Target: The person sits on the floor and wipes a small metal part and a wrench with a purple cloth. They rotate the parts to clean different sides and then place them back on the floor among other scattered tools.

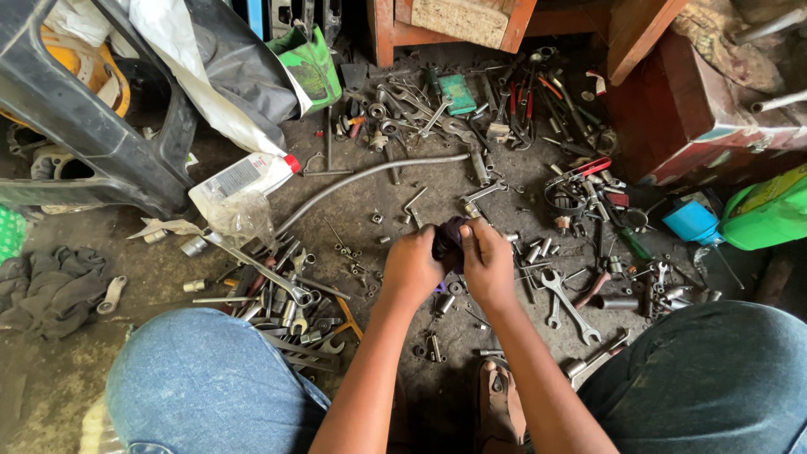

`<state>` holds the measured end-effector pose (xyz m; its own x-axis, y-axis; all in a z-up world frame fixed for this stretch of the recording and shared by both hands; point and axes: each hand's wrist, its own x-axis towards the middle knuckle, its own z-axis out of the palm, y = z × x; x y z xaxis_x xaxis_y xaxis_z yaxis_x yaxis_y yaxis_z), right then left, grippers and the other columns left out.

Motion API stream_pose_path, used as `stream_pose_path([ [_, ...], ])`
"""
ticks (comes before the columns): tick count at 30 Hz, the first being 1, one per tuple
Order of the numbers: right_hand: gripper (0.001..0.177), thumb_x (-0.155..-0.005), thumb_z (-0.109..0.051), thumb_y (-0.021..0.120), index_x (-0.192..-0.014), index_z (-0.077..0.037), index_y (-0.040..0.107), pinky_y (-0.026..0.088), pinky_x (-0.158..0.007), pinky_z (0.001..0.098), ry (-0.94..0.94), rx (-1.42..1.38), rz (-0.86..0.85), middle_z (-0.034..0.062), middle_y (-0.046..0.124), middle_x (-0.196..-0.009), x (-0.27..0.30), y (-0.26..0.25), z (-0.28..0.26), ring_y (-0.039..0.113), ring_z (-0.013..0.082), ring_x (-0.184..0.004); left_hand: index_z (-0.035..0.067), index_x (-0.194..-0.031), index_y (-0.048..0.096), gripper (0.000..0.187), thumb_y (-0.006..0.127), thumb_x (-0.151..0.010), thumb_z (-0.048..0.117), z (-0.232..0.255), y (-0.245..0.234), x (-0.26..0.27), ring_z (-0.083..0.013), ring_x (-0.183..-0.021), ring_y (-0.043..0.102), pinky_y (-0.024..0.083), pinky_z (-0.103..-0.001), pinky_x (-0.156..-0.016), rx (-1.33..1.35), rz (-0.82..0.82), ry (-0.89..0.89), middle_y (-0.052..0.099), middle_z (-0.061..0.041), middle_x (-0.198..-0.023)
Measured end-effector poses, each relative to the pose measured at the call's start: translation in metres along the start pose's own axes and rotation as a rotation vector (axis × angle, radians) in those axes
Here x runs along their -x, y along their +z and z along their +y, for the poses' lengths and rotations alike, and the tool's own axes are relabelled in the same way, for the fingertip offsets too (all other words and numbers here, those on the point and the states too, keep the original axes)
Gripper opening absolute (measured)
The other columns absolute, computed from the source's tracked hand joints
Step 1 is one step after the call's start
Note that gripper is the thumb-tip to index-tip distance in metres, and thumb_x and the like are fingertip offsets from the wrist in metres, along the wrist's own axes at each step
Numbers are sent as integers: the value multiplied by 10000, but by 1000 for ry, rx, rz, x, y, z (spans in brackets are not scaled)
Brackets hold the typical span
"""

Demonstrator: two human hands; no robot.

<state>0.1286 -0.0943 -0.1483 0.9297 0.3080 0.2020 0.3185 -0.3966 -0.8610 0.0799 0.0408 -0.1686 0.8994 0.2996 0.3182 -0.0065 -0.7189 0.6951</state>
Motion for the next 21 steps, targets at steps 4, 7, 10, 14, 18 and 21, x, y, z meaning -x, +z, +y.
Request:
stream_pose_path([
  [4,204,-1050,-200,581,-969,-13,588,444,-775,402,-235,-22,33,140,572,-834,-4,0,-1,534,294,-801,13,-861,651,146,729,-746,57,-8,10,2,-401,-784,709,567,-483,-744,-131,-101,-11,713,-233,-814],
  [7,157,-1031,-163,584,-953,-30,613,415,-835,434,-285,66,-19,131,579,-834,-3,1,-4,551,313,-845,4,-875,653,99,660,-776,8,-10,14,2,-355,-790,732,597,-438,-736,-186,-262,-109,717,-223,-859],
  [10,128,-1013,-155,607,-950,-49,642,396,-888,447,-331,187,-7,117,620,-855,-1,-3,-8,574,313,-905,-3,-856,664,110,669,-745,-5,-11,15,1,-368,-813,725,583,-449,-770,-213,-258,-66,718,-235,-870],
  [14,104,-981,-152,626,-1001,-53,651,398,-899,455,-468,283,65,109,680,-984,1,-6,-17,580,323,-1044,-5,-862,675,157,662,-711,-46,-8,17,4,-390,-846,707,560,-470,-806,-287,-191,59,719,-237,-864],
  [18,103,-966,-149,641,-998,-54,664,380,-948,466,-508,331,22,87,695,-988,1,-5,-20,591,300,-1070,3,-866,666,101,670,-765,-5,-15,12,1,-384,-871,712,564,-460,-823,-254,-214,2,717,-241,-886],
  [21,105,-977,-154,641,-985,-54,672,359,-1031,481,-491,313,-26,71,693,-958,1,5,-14,608,274,-1052,13,-861,667,71,661,-792,-2,-26,7,-1,-362,-894,723,572,-445,-838,-274,-212,-31,723,-227,-895],
])
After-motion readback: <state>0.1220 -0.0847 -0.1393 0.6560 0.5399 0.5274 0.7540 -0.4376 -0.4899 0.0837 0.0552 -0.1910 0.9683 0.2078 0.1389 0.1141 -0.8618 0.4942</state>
